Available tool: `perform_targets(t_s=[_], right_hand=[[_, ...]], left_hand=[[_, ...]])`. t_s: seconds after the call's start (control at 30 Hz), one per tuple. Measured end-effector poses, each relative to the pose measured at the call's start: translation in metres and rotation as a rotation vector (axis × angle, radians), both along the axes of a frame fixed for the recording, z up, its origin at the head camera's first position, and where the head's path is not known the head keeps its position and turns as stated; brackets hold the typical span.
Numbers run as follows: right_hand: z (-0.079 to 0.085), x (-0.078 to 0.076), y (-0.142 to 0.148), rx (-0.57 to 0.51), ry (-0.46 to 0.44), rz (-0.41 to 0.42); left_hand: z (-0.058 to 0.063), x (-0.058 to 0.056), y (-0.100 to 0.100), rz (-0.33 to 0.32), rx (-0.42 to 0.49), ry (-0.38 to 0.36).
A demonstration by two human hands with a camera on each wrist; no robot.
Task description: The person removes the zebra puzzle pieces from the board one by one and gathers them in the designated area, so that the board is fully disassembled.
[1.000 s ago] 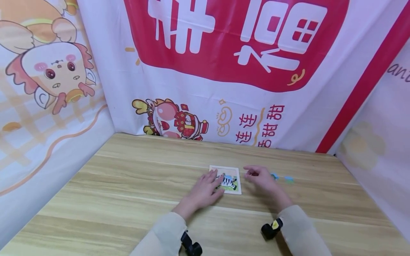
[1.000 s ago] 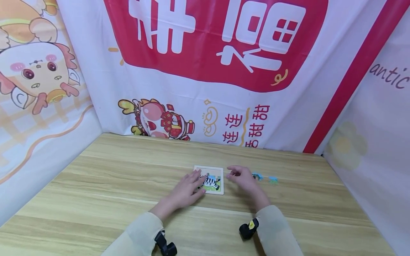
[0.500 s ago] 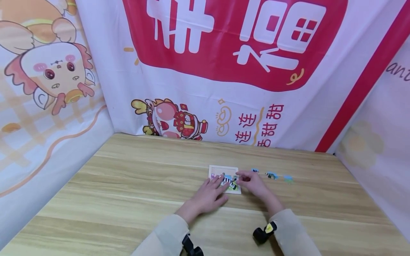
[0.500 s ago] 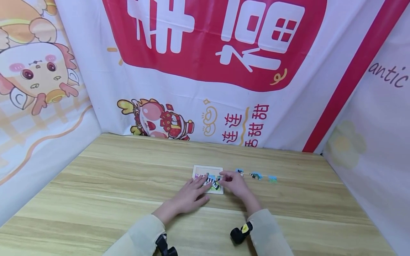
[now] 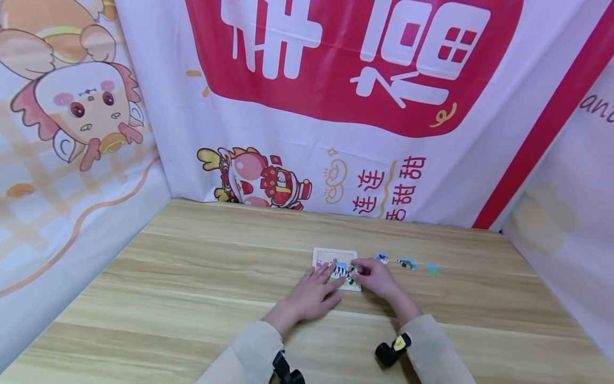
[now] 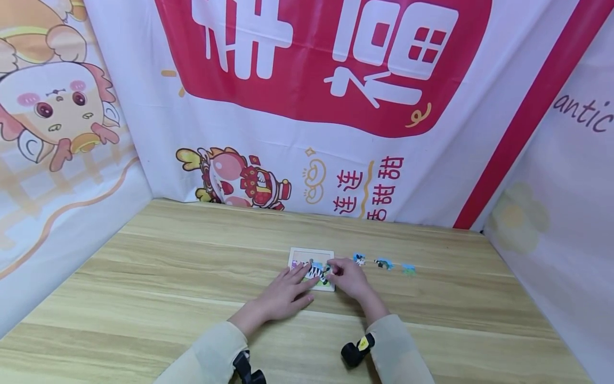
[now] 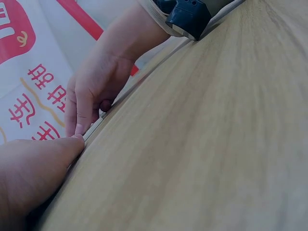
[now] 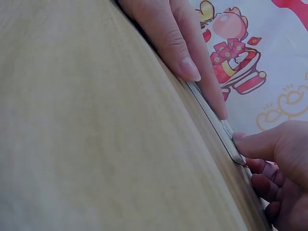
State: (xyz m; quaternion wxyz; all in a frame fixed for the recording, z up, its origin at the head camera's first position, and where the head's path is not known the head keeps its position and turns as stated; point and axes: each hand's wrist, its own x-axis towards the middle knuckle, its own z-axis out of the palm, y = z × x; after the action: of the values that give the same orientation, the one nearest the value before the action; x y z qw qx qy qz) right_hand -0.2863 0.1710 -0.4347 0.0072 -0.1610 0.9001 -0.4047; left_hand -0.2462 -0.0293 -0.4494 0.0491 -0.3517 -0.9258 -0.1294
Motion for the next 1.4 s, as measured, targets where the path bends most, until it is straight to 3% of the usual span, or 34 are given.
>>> perform_targets(t_s=[0.27,0.53,0.87,1.4], right_hand=[[0.0077,-0.0011,-0.0048,0.025,-0.080,-0.014],[0.0057,-0.0039,-0.0071,0.005,-0.101,-0.039],[0.0040,-0.0024,-0.0102,-0.060,-0.092,-0.123],[0.0025,-0.0032,-0.0089,-0.052,-0.057,-0.120]], left_hand=[[0.0009,0.0008,-0.0009,0.004,-0.004,-0.001],[0.0038,0.0014,0.0008,0.004,-0.005,-0.012],[0.0049,0.0018,0.0005,0.005,0.006,-0.024],[0.0059,0.0017,0.0005,-0.001,0.009,-0.025]])
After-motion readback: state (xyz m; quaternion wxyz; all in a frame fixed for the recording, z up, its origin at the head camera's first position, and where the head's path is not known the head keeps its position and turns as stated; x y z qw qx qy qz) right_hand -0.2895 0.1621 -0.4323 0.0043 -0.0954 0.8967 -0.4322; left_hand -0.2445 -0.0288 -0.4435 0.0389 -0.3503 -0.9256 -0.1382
